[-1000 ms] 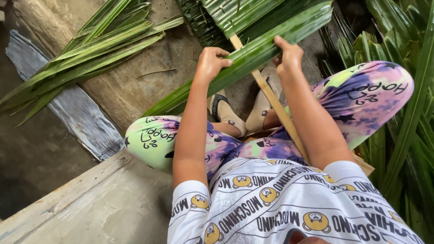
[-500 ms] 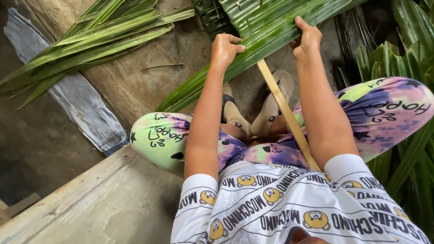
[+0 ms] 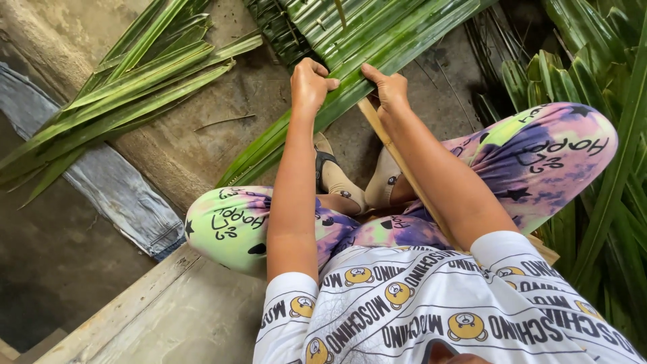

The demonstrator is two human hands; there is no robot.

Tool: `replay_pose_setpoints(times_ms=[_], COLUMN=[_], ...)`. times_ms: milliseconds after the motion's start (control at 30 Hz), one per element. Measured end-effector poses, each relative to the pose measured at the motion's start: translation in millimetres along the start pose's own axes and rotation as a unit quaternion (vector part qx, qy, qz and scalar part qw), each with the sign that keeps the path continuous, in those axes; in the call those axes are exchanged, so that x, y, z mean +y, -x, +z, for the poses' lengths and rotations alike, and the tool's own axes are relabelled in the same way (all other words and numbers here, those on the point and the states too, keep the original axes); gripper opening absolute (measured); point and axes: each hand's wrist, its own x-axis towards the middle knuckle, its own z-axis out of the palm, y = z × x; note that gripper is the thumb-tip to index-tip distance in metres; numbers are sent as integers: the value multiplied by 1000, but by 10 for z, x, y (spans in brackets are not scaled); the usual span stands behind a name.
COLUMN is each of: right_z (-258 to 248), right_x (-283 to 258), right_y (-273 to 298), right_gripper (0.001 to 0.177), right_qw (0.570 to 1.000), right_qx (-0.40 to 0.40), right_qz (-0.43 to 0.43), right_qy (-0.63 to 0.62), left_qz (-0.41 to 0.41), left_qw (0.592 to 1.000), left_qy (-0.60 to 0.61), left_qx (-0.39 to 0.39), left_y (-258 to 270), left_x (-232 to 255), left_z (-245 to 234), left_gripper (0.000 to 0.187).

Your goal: Weaving individual palm leaves onto a wooden stick to create a thatched panel.

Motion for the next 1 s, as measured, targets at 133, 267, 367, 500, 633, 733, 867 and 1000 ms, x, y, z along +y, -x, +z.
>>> replay_pose_setpoints(times_ms=[133, 267, 367, 500, 633, 733, 867, 1000], right_z=[-9, -11, -13, -35, -41, -35, -72, -31], right_x=[-2, 37, 14, 49, 79, 67, 80, 21], right_y=[-29, -100, -86, -167, -240, -214, -208, -81], right_gripper=[38, 31, 34, 40, 40, 41, 43, 32], right_qw=[999, 998, 998, 996, 995, 995, 994, 996], right_qx=[10, 7, 10, 26, 18, 16, 14, 10], right_qz=[-14, -54, -44, -47, -59, -54, -57, -58], right_qy=[29, 37, 46, 75, 78, 81, 92, 63], left_qz=[1, -4, -3, 0, 16, 27, 18, 55], left_qw=[1000, 1000, 1000, 1000, 999, 999, 999, 974], left_qy=[18, 28, 29, 26, 30, 36, 19, -193], left_qx=[4, 8, 4, 15, 28, 28, 28, 107], left_y=[-34, -17, -1, 7, -11, -4, 17, 33], left_x=[-78, -33, 8, 16, -18, -30, -43, -160], left_z=[64, 61, 71, 89, 115, 118, 152, 254], left_gripper=[27, 25, 23, 25, 25, 24, 25, 50])
